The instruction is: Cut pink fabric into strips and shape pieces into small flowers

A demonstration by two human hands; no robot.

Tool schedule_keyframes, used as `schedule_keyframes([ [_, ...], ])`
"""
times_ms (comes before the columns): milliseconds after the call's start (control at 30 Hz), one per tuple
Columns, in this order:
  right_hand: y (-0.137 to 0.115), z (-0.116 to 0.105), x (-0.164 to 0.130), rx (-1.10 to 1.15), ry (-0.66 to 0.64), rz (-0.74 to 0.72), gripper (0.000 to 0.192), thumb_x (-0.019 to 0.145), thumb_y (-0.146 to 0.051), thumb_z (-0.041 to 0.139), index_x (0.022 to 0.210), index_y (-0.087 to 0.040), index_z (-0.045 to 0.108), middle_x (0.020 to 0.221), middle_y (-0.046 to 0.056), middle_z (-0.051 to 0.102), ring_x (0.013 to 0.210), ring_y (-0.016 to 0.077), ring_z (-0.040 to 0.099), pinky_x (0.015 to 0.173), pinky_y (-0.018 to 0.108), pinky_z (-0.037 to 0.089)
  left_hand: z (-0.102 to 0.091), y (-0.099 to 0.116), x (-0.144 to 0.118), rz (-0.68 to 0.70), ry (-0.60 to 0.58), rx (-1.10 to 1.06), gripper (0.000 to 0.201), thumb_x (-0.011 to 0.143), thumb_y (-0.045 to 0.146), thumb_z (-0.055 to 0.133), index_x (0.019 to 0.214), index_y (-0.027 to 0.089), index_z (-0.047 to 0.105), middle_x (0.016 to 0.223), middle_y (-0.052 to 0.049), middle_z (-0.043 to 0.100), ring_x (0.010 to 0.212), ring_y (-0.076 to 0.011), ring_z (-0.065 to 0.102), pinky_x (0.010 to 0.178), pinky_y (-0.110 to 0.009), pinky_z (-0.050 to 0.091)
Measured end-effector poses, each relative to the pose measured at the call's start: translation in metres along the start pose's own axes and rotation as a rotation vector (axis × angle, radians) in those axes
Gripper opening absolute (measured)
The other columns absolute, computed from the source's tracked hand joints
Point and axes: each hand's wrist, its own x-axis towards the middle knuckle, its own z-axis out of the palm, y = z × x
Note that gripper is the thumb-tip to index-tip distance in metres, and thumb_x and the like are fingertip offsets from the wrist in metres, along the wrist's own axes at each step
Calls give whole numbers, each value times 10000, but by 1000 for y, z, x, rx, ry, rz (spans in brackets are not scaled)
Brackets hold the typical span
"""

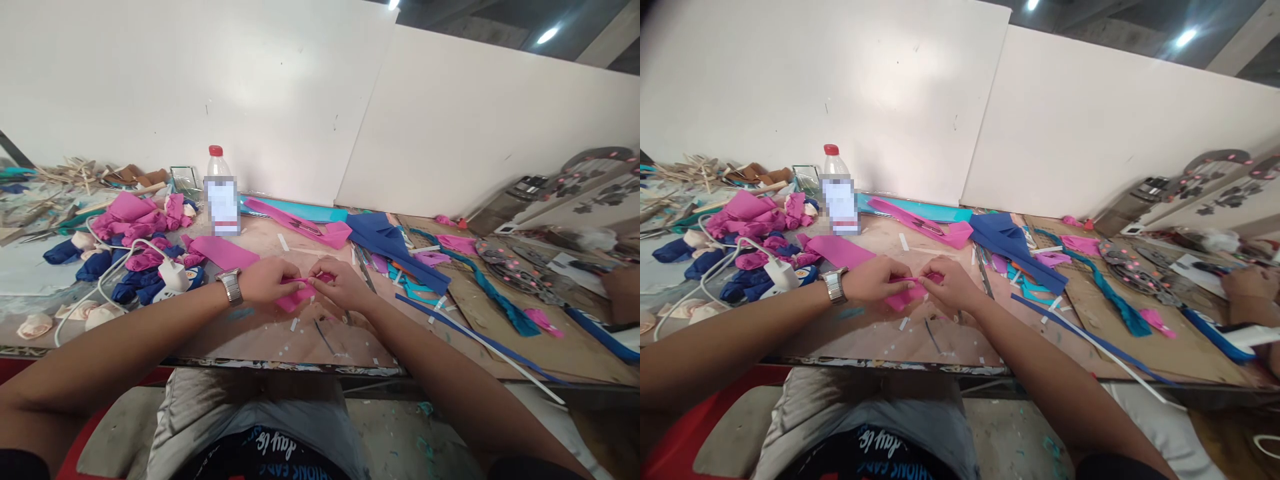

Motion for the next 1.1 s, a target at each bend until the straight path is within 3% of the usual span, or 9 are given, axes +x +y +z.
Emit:
schedule_keyframes([
  [333, -4, -1, 0, -21, -52, 69, 142, 894, -289, 622, 830, -177, 680, 845, 47, 698, 804, 181, 616, 744, 304, 449, -1, -3, 3, -9, -66, -16, 399, 962, 435, 479, 745, 161, 671, 631, 0, 622, 560, -106, 456, 546, -255, 264],
  [567, 1, -5, 1, -1, -61, 100, 162, 923, -295, 607, 931, -184, 725, 913, 49, 749, 836, 186, 661, 765, 304, 481, -2, -7, 5, -32, -55, -6, 394, 951, 428, 478, 700, 167, 633, 622, 4, 597, 556, -111, 451, 543, -263, 269],
  [900, 0, -7, 2, -8, -93, 78, 212, 946, -330, 594, 878, -184, 732, 840, 32, 751, 772, 171, 661, 719, 283, 483, -1, -4, 2, -19, 78, 173, 287, 946, 348, 500, 848, 193, 721, 779, -46, 720, 671, -158, 575, 609, -280, 321],
  [1100, 4, -11, 2, 25, -34, 76, 331, 1012, -365, 471, 980, -197, 755, 958, 60, 772, 899, 195, 706, 807, 310, 521, -2, -6, 2, -18, 94, 196, 249, 921, 317, 519, 877, 204, 736, 784, -44, 731, 695, -170, 603, 621, -279, 333],
])
